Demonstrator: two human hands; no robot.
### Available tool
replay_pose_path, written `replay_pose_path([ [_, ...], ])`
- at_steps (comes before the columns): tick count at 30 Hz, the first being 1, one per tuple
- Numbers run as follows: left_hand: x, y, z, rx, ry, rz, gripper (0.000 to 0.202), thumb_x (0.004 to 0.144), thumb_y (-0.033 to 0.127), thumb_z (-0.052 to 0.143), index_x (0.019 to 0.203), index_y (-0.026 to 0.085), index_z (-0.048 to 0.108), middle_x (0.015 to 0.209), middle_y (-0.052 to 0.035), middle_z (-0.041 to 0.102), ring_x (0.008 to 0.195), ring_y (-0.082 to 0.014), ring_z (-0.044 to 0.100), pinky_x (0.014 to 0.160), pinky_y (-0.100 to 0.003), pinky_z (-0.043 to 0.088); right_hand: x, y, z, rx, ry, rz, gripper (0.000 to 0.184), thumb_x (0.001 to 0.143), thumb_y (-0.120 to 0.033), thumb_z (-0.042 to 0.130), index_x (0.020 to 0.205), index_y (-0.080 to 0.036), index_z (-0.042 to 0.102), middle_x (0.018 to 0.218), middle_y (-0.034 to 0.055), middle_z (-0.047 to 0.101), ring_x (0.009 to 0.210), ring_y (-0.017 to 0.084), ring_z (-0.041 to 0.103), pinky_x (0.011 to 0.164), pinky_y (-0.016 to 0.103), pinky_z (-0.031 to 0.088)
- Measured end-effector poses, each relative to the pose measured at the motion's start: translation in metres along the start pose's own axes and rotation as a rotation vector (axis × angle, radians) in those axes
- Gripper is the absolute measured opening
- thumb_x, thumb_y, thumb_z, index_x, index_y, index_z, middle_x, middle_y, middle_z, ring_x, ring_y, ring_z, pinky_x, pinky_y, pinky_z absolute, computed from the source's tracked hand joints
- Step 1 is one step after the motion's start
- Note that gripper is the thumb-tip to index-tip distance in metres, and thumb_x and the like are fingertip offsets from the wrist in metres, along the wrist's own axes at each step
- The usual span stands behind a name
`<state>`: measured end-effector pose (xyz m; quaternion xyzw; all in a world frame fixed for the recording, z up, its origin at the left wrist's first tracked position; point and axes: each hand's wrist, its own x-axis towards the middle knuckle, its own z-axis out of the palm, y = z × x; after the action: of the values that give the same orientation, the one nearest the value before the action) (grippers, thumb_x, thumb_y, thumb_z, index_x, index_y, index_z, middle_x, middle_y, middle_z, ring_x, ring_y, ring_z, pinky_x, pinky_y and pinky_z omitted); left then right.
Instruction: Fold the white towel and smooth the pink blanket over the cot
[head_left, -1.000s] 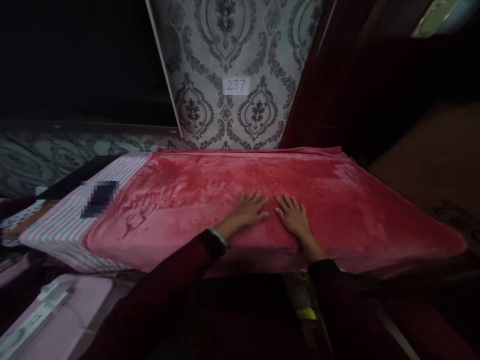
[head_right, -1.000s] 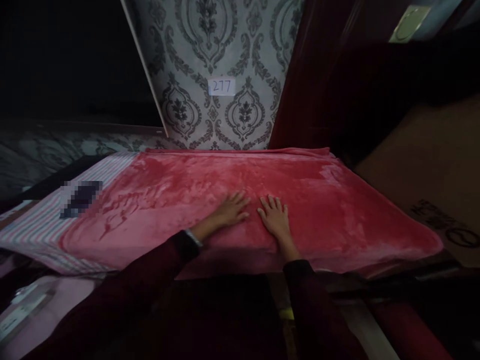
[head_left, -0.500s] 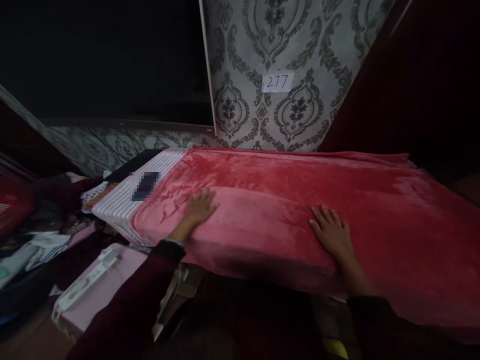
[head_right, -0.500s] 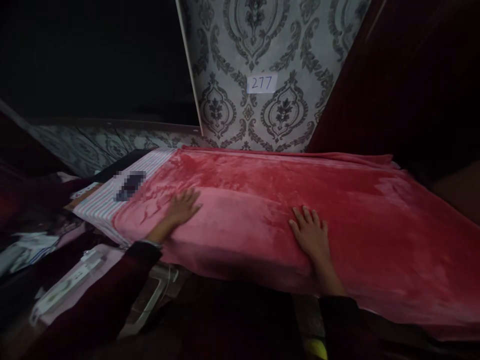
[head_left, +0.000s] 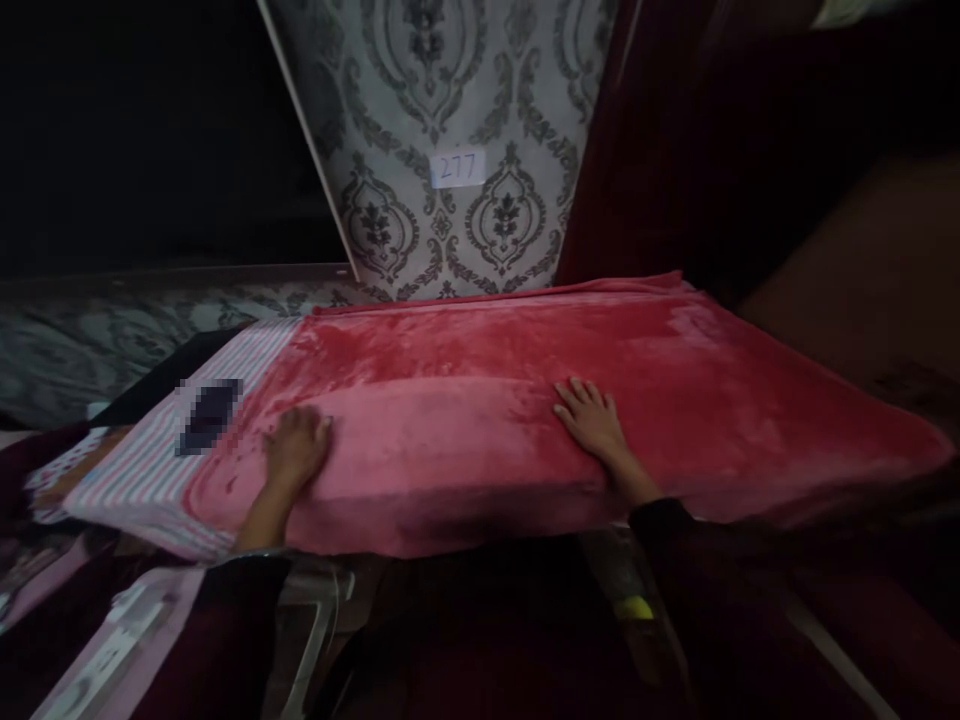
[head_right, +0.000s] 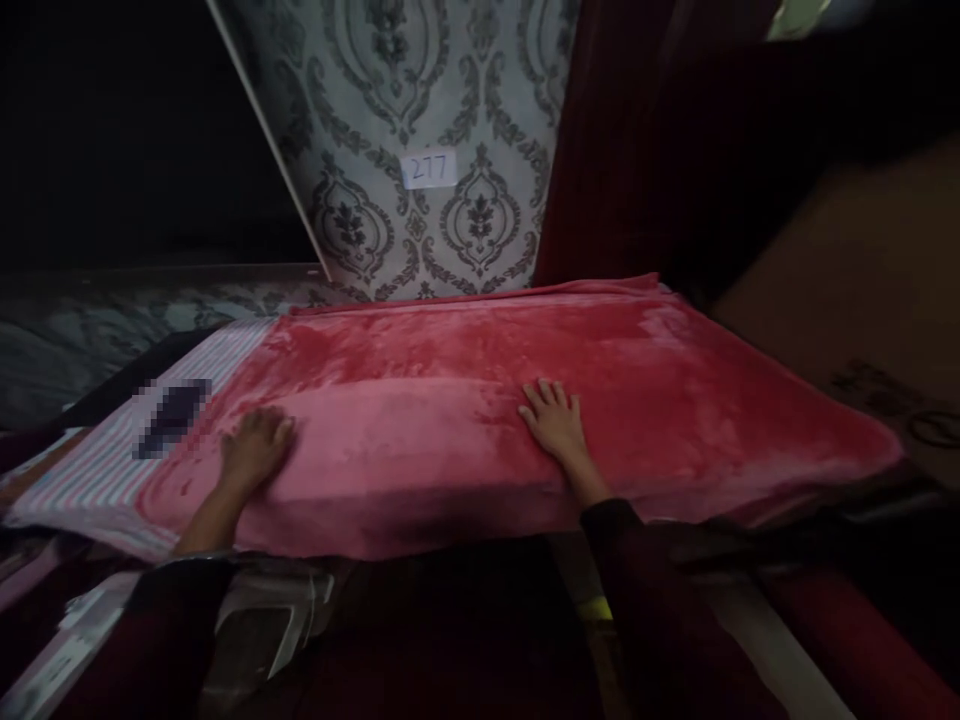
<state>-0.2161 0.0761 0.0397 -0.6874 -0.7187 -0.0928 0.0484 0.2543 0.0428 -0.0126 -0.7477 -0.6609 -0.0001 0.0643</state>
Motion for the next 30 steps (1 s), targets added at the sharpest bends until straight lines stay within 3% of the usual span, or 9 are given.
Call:
replay_pose_path([
  [4,0.017,0.106,0.014,-0.060,-0.138,0.300,0.059,0.100,0.051,0.042,0.151,0.022,0.051,0.162,-0.0114,0.044,0.153,-0.0300,0.033,0.121,-0.052,0.031,-0.001,-0.003,-0.011,0.010,-0.034,0.017,0.056,0.108,-0.044,0.030,0.160,-0.026,0.039,0.170,0.0071,0.028,0.156,0.032,0.024,0.123,0.058,0.023],
  [6,0.023,0.156,0.017,-0.083,-0.250,0.499,0.065,0.100,0.048,0.043,0.159,0.018,0.039,0.170,-0.0136,0.028,0.158,-0.0313,0.023,0.125,-0.056,0.023,0.000,-0.003,-0.017,0.026,-0.053,0.023,0.055,0.108,-0.042,0.031,0.160,-0.026,0.038,0.170,0.0071,0.027,0.156,0.031,0.023,0.124,0.058,0.022],
  [9,0.031,0.207,0.021,-0.096,-0.230,0.565,0.067,0.102,0.044,0.041,0.162,0.015,0.032,0.171,-0.0167,0.021,0.159,-0.0337,0.019,0.126,-0.060,0.017,0.001,-0.010,-0.024,0.076,-0.082,0.035,0.056,0.108,-0.041,0.031,0.162,-0.024,0.035,0.170,0.0091,0.025,0.157,0.031,0.022,0.123,0.061,0.022],
  [15,0.036,0.222,0.049,-0.018,-0.074,0.546,0.061,0.104,0.041,0.036,0.161,0.019,0.036,0.169,-0.0145,0.030,0.158,-0.0324,0.022,0.126,-0.062,0.015,-0.002,-0.062,-0.017,0.144,-0.071,-0.363,0.060,0.107,-0.049,0.036,0.163,-0.029,0.031,0.170,0.0071,0.025,0.158,0.028,0.017,0.126,0.057,0.015],
  [18,0.038,0.217,0.055,-0.008,-0.068,0.556,0.060,0.104,0.039,0.035,0.161,0.020,0.036,0.168,-0.0134,0.030,0.158,-0.0319,0.023,0.126,-0.061,0.019,0.009,-0.062,-0.011,0.159,-0.098,-0.514,0.061,0.106,-0.054,0.036,0.163,-0.033,0.030,0.170,0.0033,0.027,0.157,0.026,0.021,0.127,0.055,0.016],
  [21,0.039,0.218,0.053,0.004,-0.085,0.540,0.060,0.105,0.040,0.035,0.162,0.021,0.035,0.169,-0.0124,0.029,0.158,-0.0317,0.023,0.126,-0.060,0.020,0.028,-0.010,-0.014,0.088,-0.087,-0.357,0.055,0.106,-0.049,0.036,0.159,-0.034,0.039,0.168,0.0019,0.031,0.156,0.029,0.024,0.125,0.058,0.018],
  [24,0.040,0.220,0.051,0.021,-0.089,0.533,0.060,0.105,0.040,0.035,0.162,0.021,0.035,0.170,-0.0114,0.028,0.158,-0.0315,0.024,0.126,-0.060,0.020,0.033,0.084,-0.021,0.006,-0.046,-0.019,0.057,0.105,-0.042,0.034,0.161,-0.029,0.037,0.170,0.0051,0.028,0.156,0.031,0.023,0.122,0.061,0.025],
  [27,0.041,0.221,0.051,0.022,-0.086,0.539,0.060,0.104,0.040,0.036,0.162,0.021,0.035,0.169,-0.0117,0.028,0.157,-0.0325,0.025,0.125,-0.061,0.021,0.006,0.184,-0.023,-0.044,-0.044,0.344,0.059,0.104,-0.041,0.027,0.159,-0.025,0.042,0.167,0.0109,0.034,0.153,0.035,0.028,0.117,0.068,0.029],
  [30,0.042,0.221,0.052,0.023,-0.076,0.536,0.060,0.104,0.039,0.037,0.161,0.020,0.037,0.169,-0.0124,0.030,0.156,-0.0330,0.026,0.124,-0.061,0.022,-0.033,0.252,-0.026,-0.025,0.026,0.650,0.062,0.104,-0.045,0.024,0.157,-0.020,0.043,0.166,0.0159,0.034,0.152,0.039,0.029,0.114,0.073,0.029],
])
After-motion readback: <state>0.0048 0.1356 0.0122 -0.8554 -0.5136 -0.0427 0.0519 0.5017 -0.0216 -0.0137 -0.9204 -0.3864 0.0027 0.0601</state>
